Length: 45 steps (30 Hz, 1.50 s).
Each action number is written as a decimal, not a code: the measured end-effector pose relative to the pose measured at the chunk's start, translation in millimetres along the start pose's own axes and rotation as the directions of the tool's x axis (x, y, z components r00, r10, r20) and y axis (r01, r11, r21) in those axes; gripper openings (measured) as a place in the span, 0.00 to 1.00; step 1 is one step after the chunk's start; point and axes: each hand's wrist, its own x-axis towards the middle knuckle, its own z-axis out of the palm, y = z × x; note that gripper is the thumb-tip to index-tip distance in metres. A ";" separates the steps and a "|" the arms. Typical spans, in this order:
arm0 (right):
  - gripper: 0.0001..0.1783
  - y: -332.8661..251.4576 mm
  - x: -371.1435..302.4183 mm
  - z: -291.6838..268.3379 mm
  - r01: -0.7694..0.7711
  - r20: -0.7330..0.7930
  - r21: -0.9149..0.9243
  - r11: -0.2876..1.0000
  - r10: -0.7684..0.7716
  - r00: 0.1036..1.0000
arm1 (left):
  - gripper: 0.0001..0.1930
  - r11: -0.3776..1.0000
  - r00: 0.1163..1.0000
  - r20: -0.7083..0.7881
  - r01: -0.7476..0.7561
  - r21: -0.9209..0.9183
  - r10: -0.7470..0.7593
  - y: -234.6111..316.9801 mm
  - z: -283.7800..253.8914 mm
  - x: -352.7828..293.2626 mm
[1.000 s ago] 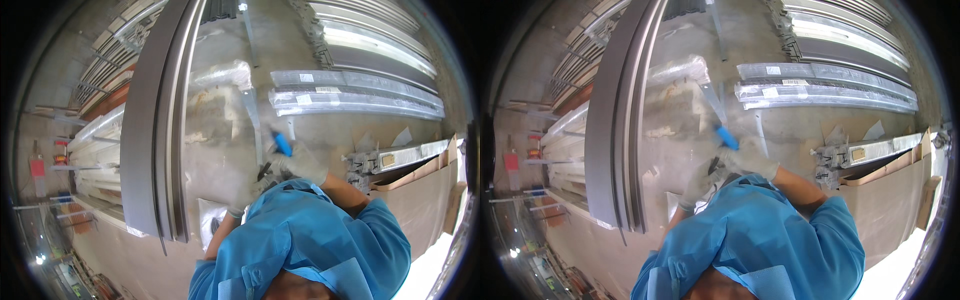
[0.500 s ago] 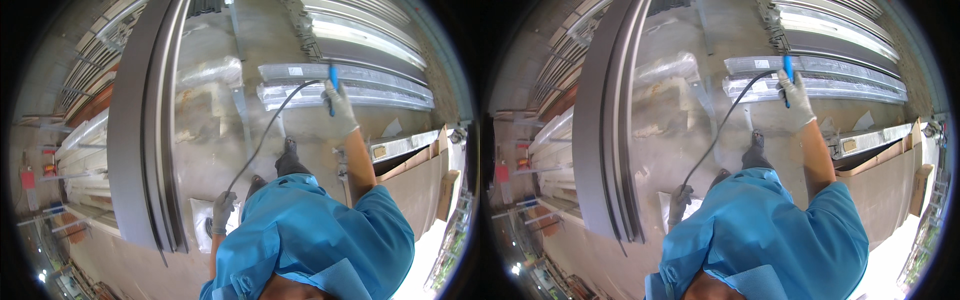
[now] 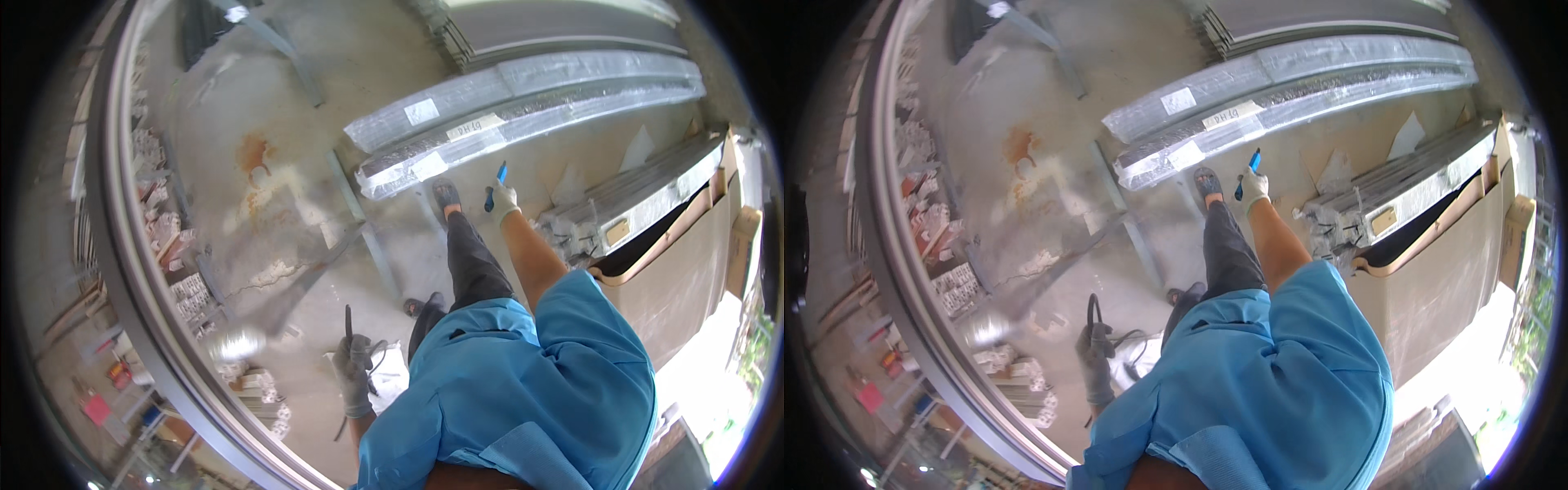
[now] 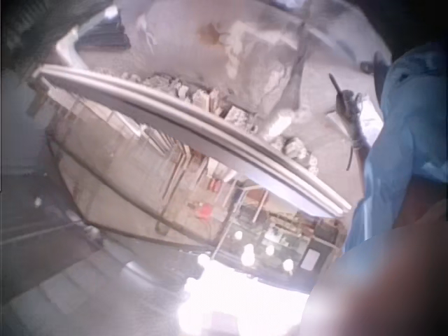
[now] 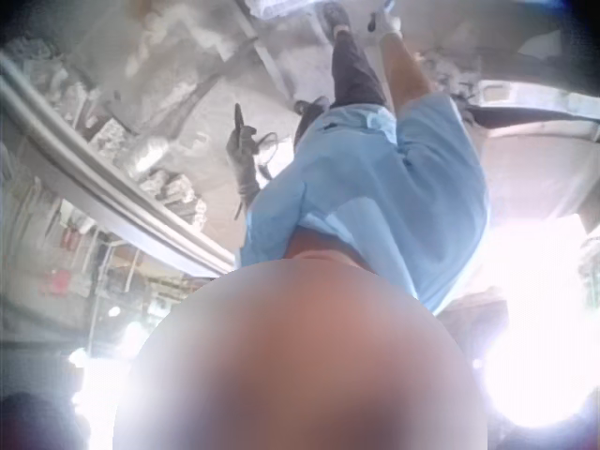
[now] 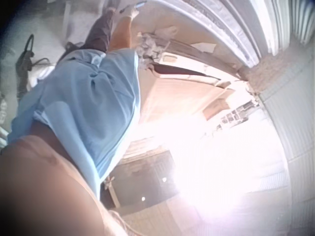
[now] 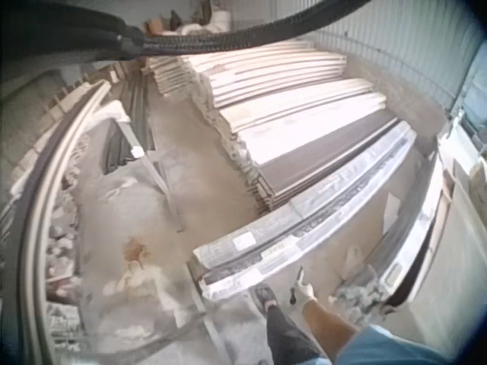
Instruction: The person handles long gray panels and thin metal strips in a workshop. They place a panel on a workbench, align metal strips along its edges, and use a blue utility knife to trim or adjust the strips. The person repeatedly picks up panels, positions them, and secures the strips before stacking the finished pieces.
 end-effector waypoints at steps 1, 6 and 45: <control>0.15 -2.9 24.2 10.4 -0.011 -0.054 -0.047 0.999 0.008 0.999 | 0.16 0.995 0.998 0.015 0.065 0.074 -0.066 5.4 8.7 13.6; 0.26 -25.6 121.2 68.8 -0.188 -0.312 0.061 0.980 0.198 0.929 | 0.16 0.914 0.945 -0.071 0.328 0.240 -0.321 8.2 36.1 58.1; 0.10 -214.3 12.1 175.6 0.619 0.807 -0.165 0.768 -0.256 0.532 | 0.09 0.901 0.996 0.044 0.051 0.430 -0.077 105.6 -150.7 26.9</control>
